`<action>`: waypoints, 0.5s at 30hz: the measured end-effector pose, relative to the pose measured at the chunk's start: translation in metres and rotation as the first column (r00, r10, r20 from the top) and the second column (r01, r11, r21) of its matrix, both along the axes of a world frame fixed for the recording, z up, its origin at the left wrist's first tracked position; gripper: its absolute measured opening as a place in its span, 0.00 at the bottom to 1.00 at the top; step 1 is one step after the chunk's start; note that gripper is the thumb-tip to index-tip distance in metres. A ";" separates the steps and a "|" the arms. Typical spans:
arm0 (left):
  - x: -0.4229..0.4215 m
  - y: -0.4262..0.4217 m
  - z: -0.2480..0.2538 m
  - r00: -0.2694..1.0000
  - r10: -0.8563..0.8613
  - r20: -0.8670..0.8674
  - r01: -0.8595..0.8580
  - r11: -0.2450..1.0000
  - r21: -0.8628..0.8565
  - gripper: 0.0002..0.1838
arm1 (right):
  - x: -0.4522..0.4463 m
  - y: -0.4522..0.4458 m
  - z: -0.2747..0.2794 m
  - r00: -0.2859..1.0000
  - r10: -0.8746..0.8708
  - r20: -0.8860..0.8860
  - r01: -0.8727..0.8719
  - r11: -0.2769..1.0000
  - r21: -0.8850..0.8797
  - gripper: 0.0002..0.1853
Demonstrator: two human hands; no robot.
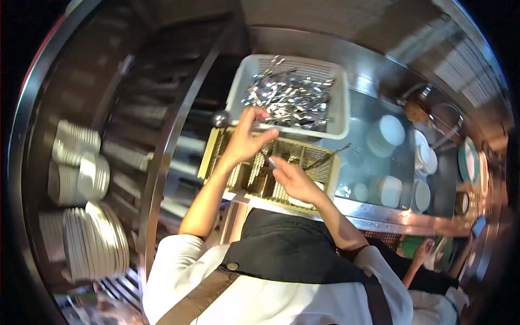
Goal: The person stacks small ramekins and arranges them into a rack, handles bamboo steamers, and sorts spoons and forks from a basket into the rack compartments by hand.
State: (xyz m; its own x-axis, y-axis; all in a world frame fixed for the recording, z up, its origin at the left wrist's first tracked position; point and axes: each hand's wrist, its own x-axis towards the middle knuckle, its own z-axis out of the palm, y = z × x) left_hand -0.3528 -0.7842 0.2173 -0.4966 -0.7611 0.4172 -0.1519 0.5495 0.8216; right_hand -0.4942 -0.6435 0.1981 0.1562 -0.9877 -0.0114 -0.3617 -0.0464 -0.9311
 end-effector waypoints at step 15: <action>0.050 -0.020 0.031 0.863 0.494 0.109 -0.488 0.869 -0.076 0.18 | 0.009 -0.010 0.028 0.999 0.002 -0.052 -0.017 0.960 -0.280 0.31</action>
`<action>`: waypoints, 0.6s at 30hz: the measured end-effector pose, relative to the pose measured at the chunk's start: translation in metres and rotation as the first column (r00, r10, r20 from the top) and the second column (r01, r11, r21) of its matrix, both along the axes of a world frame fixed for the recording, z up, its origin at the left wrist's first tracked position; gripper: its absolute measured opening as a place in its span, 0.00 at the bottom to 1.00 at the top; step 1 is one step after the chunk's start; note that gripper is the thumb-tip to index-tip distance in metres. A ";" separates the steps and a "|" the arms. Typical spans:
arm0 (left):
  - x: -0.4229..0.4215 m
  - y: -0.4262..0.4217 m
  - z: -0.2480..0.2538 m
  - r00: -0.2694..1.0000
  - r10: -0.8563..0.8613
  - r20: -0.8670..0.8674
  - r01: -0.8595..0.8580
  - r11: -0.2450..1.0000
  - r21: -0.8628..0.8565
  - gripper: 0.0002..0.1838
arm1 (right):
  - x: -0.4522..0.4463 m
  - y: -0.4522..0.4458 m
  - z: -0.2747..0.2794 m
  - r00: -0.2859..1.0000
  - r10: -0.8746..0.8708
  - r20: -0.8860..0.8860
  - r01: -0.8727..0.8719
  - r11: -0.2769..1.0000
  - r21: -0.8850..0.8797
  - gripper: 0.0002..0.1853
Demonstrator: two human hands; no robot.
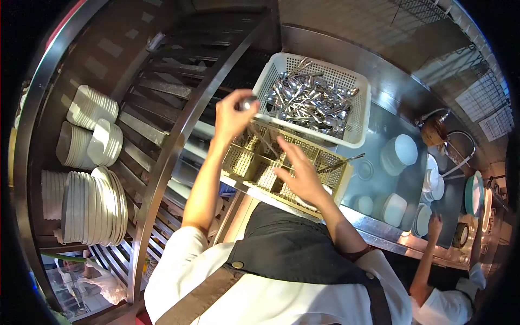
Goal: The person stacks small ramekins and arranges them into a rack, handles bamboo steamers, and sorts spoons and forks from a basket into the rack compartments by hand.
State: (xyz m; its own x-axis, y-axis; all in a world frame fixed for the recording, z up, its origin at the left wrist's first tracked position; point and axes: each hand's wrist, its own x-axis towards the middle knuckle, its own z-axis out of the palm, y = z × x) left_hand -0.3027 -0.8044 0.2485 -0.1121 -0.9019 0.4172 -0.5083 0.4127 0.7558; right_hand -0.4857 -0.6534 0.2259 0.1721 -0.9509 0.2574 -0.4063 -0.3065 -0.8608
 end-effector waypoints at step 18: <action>0.020 -0.097 -0.068 0.792 -0.122 0.599 -0.092 0.945 0.314 0.28 | -0.115 0.082 -0.046 0.766 -0.604 0.220 0.562 0.795 0.226 0.17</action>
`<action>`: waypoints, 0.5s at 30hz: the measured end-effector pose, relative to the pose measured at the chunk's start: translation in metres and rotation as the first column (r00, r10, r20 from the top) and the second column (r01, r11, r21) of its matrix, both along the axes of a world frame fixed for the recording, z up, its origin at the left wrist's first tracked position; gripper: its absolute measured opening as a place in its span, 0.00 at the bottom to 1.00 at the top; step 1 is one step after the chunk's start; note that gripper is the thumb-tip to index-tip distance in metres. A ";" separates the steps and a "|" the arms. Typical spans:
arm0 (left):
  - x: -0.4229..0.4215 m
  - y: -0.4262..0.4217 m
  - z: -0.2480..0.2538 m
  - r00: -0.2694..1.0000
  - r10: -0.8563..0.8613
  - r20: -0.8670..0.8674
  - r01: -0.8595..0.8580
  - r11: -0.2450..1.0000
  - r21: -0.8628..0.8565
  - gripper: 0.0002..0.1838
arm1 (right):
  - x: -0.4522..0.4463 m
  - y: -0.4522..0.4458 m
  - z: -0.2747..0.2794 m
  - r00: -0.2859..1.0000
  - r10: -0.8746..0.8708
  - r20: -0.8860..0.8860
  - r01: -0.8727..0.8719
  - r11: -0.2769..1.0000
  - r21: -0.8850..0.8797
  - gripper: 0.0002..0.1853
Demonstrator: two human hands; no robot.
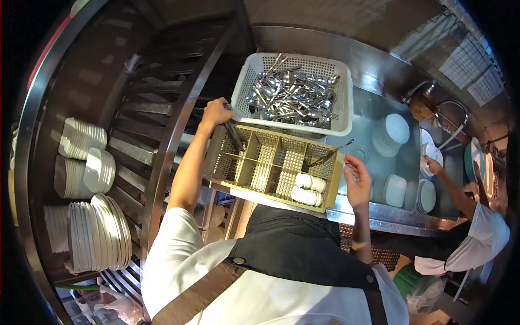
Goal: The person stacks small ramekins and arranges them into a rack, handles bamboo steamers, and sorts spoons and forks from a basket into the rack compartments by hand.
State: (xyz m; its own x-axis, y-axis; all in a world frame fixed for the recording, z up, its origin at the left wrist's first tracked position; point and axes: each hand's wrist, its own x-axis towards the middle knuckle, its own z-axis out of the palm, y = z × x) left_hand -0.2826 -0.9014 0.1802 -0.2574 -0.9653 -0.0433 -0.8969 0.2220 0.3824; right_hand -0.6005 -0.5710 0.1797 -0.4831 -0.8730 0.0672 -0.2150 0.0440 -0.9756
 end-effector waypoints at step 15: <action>-0.031 -0.032 -0.016 0.957 -0.254 -0.141 0.194 0.921 -0.339 0.13 | 0.045 0.001 0.007 0.965 0.143 0.222 -0.155 0.987 0.035 0.10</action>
State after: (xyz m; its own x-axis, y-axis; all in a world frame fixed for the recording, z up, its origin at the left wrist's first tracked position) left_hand -0.3137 -0.9334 0.1646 -0.4432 -0.8361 0.3232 -0.7325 0.5456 0.4070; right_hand -0.5559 -0.5698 0.1869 -0.3453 -0.9357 -0.0723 -0.0056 0.0791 -0.9969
